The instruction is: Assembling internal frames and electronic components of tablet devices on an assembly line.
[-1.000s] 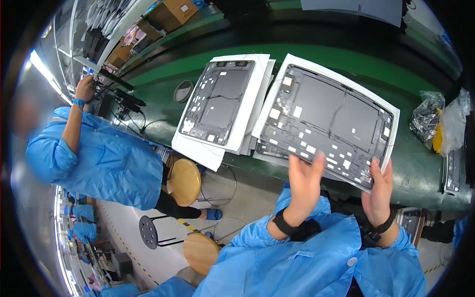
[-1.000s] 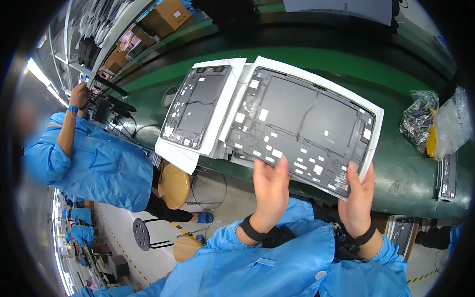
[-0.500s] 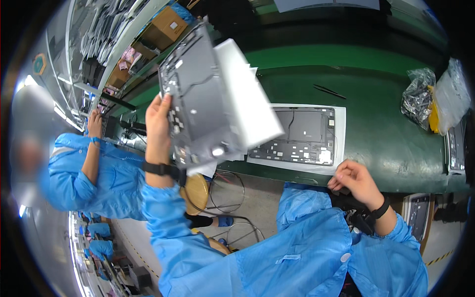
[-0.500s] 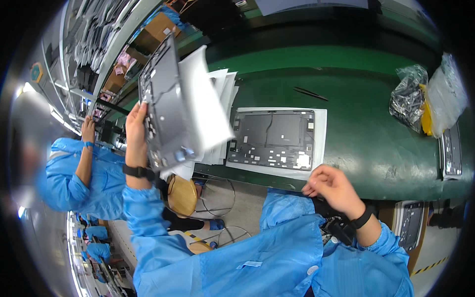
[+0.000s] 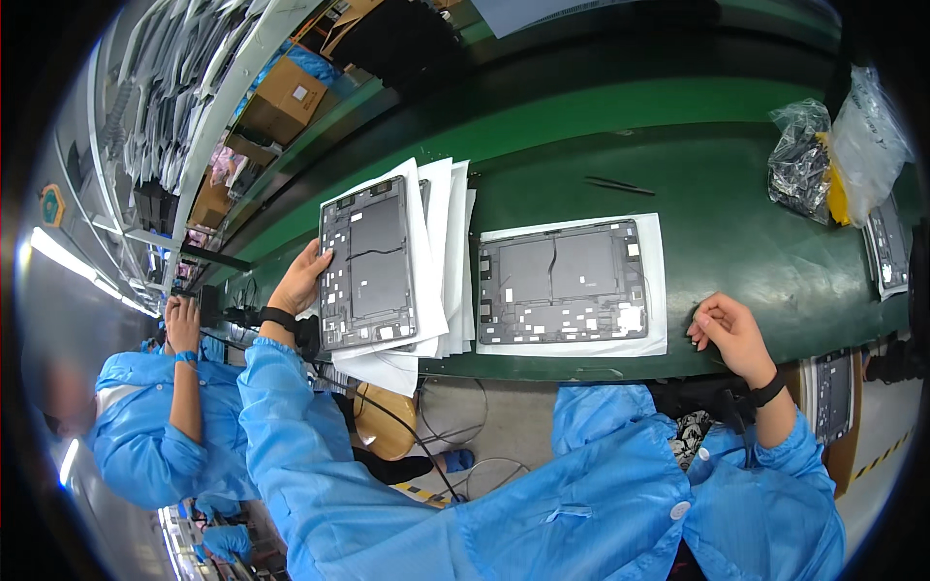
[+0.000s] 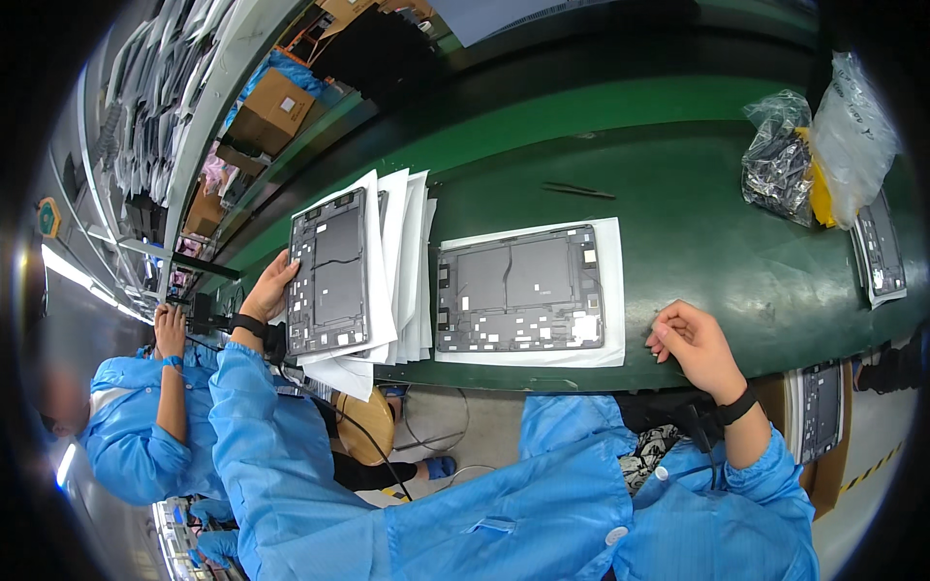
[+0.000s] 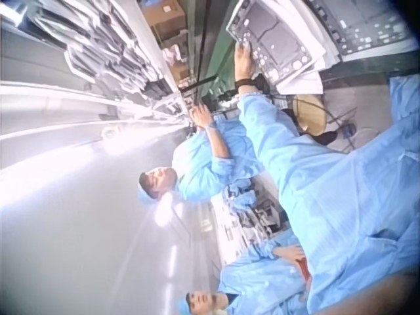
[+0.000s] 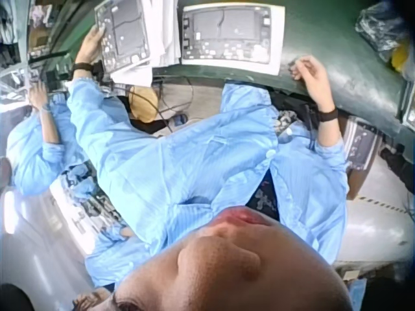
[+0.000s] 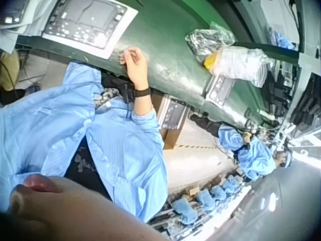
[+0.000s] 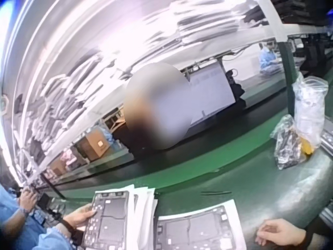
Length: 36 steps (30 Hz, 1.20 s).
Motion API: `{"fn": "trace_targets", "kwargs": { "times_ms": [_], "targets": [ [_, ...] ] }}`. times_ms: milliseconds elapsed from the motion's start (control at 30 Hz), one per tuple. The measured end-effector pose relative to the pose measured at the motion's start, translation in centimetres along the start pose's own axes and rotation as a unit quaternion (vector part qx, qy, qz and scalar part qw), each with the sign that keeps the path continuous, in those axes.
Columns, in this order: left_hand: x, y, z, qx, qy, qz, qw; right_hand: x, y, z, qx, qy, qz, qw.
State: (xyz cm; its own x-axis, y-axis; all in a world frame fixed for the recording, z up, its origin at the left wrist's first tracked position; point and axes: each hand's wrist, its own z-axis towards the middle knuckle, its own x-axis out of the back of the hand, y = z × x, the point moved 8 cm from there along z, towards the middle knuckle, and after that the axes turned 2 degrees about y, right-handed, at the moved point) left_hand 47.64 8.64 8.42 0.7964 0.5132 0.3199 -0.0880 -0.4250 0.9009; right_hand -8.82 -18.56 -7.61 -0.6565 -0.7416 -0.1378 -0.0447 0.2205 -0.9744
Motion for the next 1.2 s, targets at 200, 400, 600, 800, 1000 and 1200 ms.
{"fn": "trace_targets", "kwargs": {
  "times_ms": [200, 400, 600, 800, 1000, 1200],
  "targets": [
    [-0.1, -0.4, 0.0, 0.074, 0.007, 0.085, 0.994, -0.3, -0.1, 0.0, -0.013, -0.004, -0.012, 1.000],
    [0.3, -0.3, 0.5, 0.069, 0.035, 0.359, 0.930, -0.6, -0.1, -0.3, -0.011, 0.005, -0.046, 0.999],
    [0.1, -0.4, 1.8, -0.033, 0.060, 0.268, 0.961, -1.1, -0.7, -0.3, 0.022, 0.000, -0.093, 0.995],
    [-1.7, 0.6, 2.2, -0.062, 0.031, 0.153, 0.986, -1.0, -0.9, -0.6, 0.046, 0.004, -0.114, 0.992],
    [-2.9, 4.1, 1.0, 0.007, 0.113, 0.523, 0.845, -1.1, -1.0, -0.9, 0.061, 0.011, -0.143, 0.988],
    [-4.7, 12.5, -7.5, -0.039, 0.199, 0.620, 0.758, -1.4, -1.1, -1.2, 0.060, -0.016, -0.134, 0.989]
  ]
}}
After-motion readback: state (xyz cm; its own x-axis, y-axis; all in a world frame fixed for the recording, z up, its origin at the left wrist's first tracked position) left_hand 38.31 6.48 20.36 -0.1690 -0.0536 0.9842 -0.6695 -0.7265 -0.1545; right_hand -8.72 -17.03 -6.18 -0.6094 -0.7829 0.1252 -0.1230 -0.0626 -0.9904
